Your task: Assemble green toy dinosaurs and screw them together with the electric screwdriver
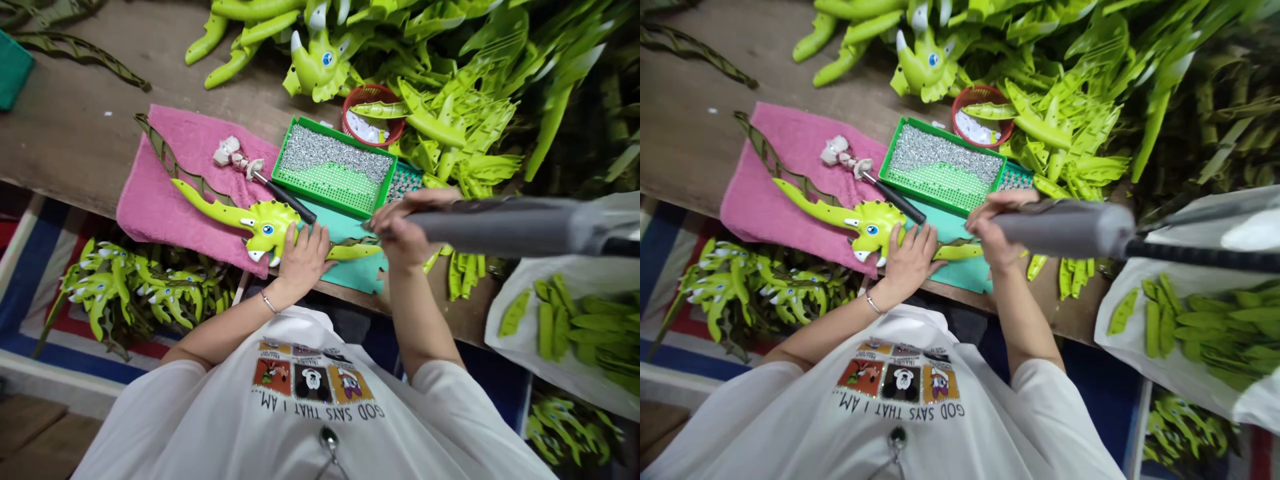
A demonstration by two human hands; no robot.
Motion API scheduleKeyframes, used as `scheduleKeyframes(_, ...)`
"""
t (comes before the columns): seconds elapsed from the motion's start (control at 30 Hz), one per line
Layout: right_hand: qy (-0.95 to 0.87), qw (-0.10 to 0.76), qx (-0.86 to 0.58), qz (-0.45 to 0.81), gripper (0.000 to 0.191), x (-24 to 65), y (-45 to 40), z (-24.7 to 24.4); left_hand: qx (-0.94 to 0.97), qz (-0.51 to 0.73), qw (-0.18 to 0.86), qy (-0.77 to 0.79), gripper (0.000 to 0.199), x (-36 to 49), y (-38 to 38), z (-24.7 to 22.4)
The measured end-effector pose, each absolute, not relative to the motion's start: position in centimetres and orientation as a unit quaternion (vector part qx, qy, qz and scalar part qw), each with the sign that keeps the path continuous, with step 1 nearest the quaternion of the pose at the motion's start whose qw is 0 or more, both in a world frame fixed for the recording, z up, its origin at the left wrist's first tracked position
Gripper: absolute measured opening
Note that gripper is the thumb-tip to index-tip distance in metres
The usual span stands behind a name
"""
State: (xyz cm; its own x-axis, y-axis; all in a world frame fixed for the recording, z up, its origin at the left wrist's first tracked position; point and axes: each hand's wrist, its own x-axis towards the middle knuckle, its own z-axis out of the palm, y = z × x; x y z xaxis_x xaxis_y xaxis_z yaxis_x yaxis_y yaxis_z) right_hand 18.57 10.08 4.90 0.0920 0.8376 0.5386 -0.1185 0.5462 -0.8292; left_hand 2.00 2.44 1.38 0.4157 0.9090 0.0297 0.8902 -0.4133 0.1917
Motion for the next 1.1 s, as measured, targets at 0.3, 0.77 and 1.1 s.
scheduleKeyframes(0.3,-0.511,0.662,-0.507,0.207,0.032,20.6,16.6,2.3,0.836,0.049,0.081,0.54,0.066,2.1,2.6,1.9)
scheduleKeyframes(0.77,-0.484,0.686,-0.477,0.258,0.032,20.3,17.0,1.6,0.837,0.047,0.081,0.539,0.066,2.1,2.6,1.6)
scheduleKeyframes(1.1,-0.495,0.673,-0.499,0.231,0.04,20.8,13.0,4.3,0.893,0.12,0.016,0.433,0.061,2.6,2.8,0.5)
